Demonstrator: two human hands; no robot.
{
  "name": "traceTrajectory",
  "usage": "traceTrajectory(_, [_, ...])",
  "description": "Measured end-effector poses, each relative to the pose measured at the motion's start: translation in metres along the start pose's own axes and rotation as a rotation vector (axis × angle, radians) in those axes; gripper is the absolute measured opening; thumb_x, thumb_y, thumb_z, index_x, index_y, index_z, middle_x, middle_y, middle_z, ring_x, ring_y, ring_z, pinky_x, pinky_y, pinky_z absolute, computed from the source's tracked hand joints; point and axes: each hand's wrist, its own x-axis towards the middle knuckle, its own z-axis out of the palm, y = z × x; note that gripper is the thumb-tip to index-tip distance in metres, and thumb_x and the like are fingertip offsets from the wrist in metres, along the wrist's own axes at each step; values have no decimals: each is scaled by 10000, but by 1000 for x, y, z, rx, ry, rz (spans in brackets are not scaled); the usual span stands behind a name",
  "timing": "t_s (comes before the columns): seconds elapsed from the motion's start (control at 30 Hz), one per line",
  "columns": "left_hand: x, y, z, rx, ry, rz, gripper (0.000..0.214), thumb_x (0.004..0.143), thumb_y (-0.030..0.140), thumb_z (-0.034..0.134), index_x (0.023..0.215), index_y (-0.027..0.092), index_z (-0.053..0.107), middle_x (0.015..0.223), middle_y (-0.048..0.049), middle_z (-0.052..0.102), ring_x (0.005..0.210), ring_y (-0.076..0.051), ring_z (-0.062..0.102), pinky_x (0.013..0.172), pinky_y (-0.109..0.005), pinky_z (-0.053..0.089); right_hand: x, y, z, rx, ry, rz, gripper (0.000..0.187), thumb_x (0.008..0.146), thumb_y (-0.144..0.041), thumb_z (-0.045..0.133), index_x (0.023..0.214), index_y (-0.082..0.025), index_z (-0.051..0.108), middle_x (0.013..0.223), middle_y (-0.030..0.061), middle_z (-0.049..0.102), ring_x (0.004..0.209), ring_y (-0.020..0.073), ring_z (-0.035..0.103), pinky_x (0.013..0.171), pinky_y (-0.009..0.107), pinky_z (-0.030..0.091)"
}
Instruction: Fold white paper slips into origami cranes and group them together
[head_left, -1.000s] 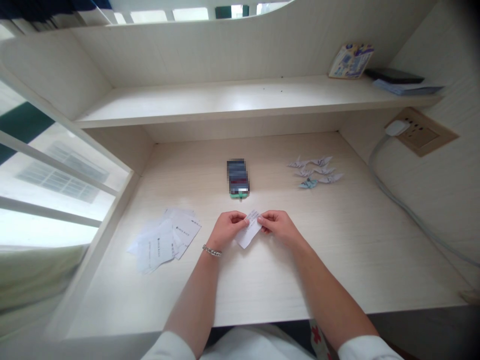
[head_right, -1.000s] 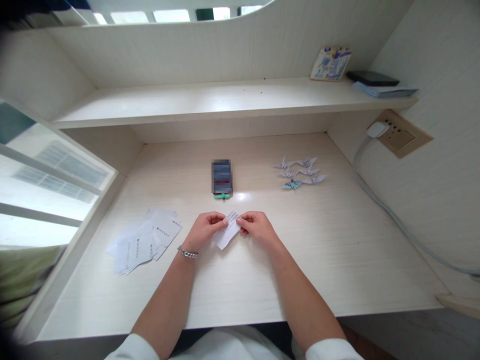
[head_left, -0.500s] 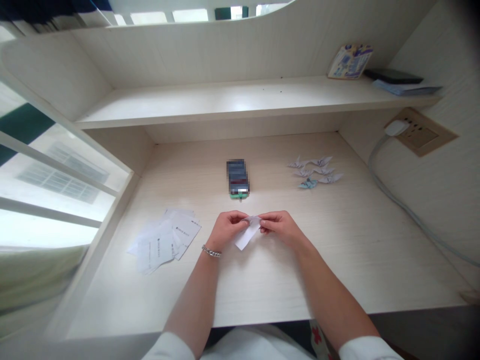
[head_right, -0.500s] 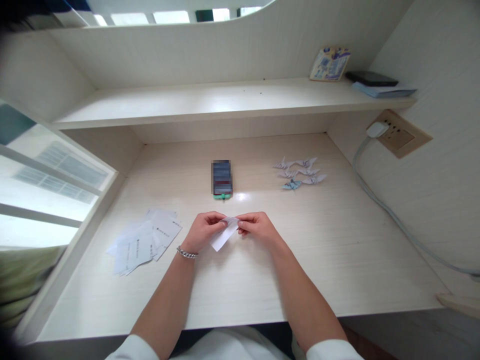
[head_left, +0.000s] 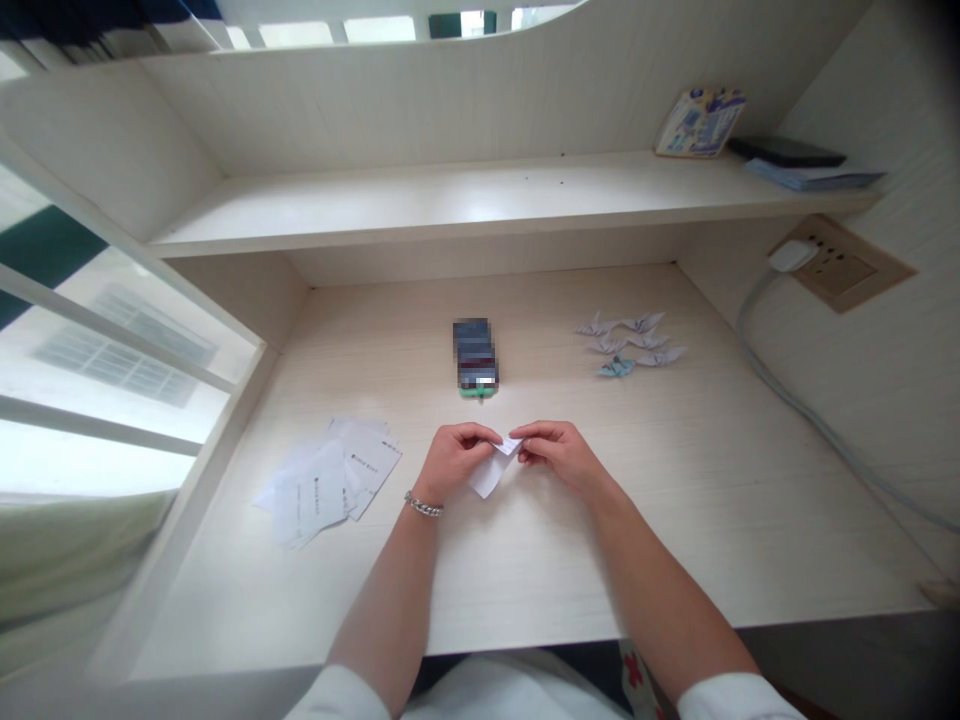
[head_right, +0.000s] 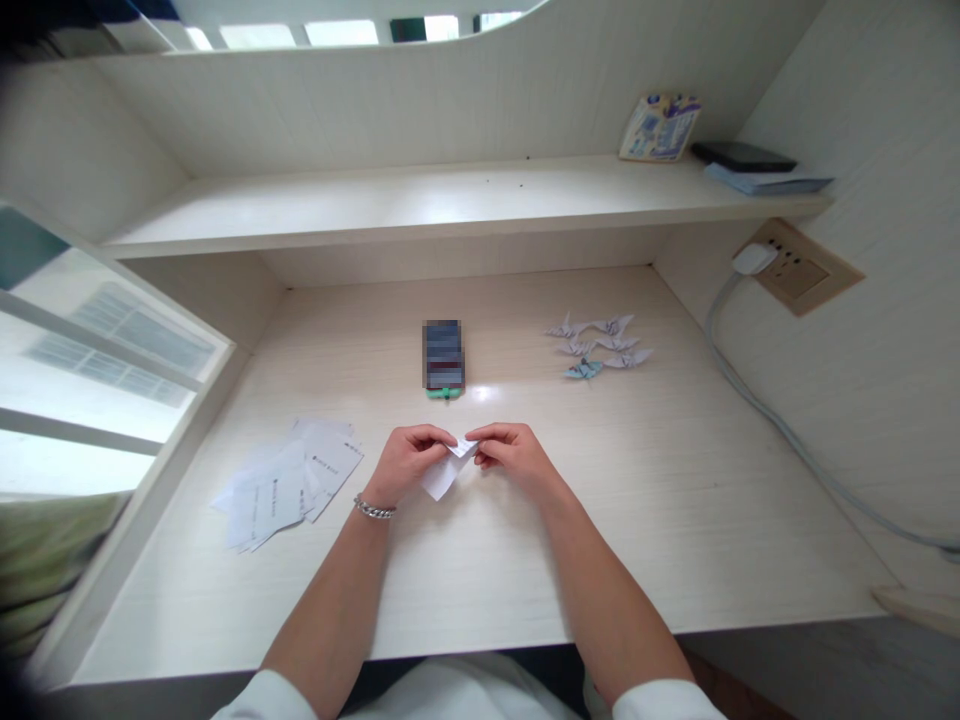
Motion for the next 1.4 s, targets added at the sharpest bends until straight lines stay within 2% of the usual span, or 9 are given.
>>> traceTrajectory(0.17, [0,2,0,-8,12,-17,172,712,222,589,805,148,713,778,-57,692,656,-142,594,547,-213,423,0,-2,2,13,16,11,252,652,-256,684,884,-161,703,644,30,665,599,144,611,601,284,500])
traceTrajectory(0.6, [-1,2,-2,-25,-30,10,155,727,216,593,791,139,710,781,-65,694,679,-145,597,576,-218,427,-1,-5,2,76,23,4,174,629,-228,702,789,-159,701,632,36,677,587,141,619,596,271,490])
traceTrajectory(0.83, [-2,5,-1,85,-69,46,165,745,217,579,812,152,714,780,-57,698,675,-143,601,581,-219,431,-3,-8,9,-34,6,9,214,687,-350,679,794,-168,711,712,43,677,623,150,613,585,269,487])
traceTrajectory(1.0, [-1,5,3,41,-67,54,156,738,242,605,823,144,690,833,-70,694,739,-158,624,662,-243,476,0,-1,10,-165,-1,-15,283,628,-376,738,817,-166,723,678,35,678,596,148,593,558,266,465])
traceTrajectory(1.17, [0,0,4,-44,-48,22,173,714,254,641,831,128,662,839,-83,689,736,-162,632,675,-259,497,1,1,7,-179,-1,-25,286,621,-375,741,807,-158,727,664,34,680,578,140,584,555,264,458])
traceTrajectory(1.4, [-1,1,5,61,-82,30,179,742,251,605,865,150,686,865,-74,701,769,-171,636,682,-254,492,1,0,6,-160,5,3,287,619,-374,740,797,-150,722,688,44,688,625,156,611,583,270,474])
